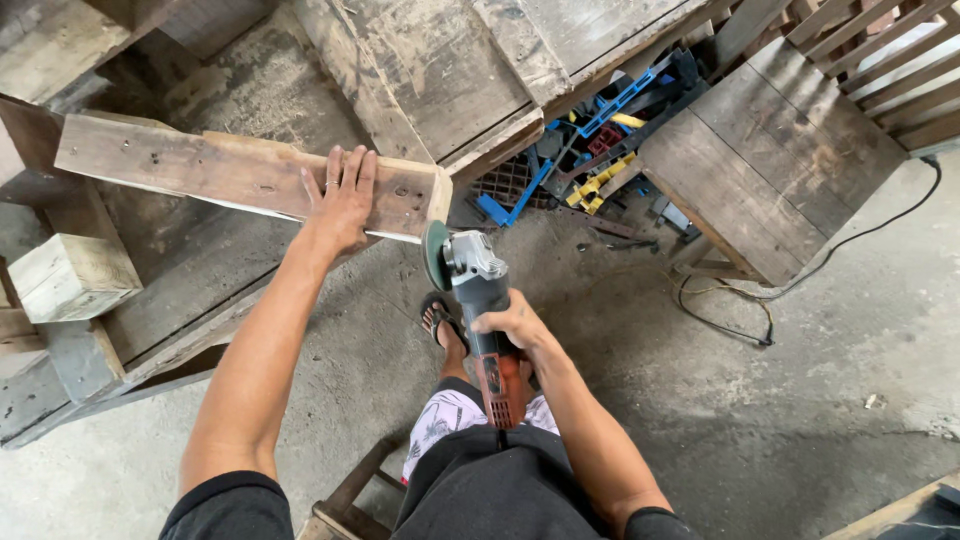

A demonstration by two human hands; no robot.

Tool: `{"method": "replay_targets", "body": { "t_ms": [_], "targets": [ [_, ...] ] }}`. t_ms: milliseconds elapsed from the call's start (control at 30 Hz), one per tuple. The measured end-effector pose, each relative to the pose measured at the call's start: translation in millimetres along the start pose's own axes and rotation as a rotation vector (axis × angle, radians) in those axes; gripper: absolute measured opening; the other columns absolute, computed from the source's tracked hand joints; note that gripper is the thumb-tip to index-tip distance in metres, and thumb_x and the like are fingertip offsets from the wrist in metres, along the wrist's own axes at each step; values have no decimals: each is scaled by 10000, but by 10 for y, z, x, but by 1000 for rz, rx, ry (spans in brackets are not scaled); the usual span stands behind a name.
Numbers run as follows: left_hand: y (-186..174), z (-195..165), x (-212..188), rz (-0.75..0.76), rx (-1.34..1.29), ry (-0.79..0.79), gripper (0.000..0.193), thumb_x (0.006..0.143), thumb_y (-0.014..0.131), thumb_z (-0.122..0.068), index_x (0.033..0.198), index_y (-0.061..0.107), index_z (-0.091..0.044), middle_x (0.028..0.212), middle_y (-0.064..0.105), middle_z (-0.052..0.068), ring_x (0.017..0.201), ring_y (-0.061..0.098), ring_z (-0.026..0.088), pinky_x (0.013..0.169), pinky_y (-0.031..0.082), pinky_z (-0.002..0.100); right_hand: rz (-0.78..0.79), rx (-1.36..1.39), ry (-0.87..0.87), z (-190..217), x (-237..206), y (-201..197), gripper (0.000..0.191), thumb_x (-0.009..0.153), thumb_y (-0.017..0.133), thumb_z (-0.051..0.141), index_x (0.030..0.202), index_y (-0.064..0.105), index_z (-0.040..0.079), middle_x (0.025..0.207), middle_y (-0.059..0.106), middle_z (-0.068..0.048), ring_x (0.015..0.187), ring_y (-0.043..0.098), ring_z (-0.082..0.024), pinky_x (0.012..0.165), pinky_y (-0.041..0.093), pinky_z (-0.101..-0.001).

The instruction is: The person uses an angle grinder with a sanding disc to smooth the edges and surfaces of several wooden blocks and planks on a workbench. They reposition pieces between passes and briefly use a hammer to tap a plank before continuing to sand.

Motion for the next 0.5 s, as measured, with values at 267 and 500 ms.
{"method": "replay_targets", "body": {
  "t_ms": [267,500],
  "targets": [
    [-17,-6,-24,-9,-1,3,1409,583,935,-24,1645,15,-137,1733,1,49,1584,-25,357,1196,29,750,-44,138,94,92,200,-83,443,619,792,153,984,674,-70,825,733,-171,687,728,-254,682,631,-399],
    [4,-5,-33,-52,5,25,1375,589,930,-67,1640,45,-123,1729,46,61,1584,10,391,1168,76,793,-96,89,123,39,140,-55,496,567,806,163,995,671,-47,816,722,-156,675,723,-258,662,634,-387]
  ]
}}
Point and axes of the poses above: each hand's wrist, its own x-axis towards the middle knuckle, its own y-axis out of the palm, z = x × y, the point moved 5 cm from there along x, towards the middle knuckle
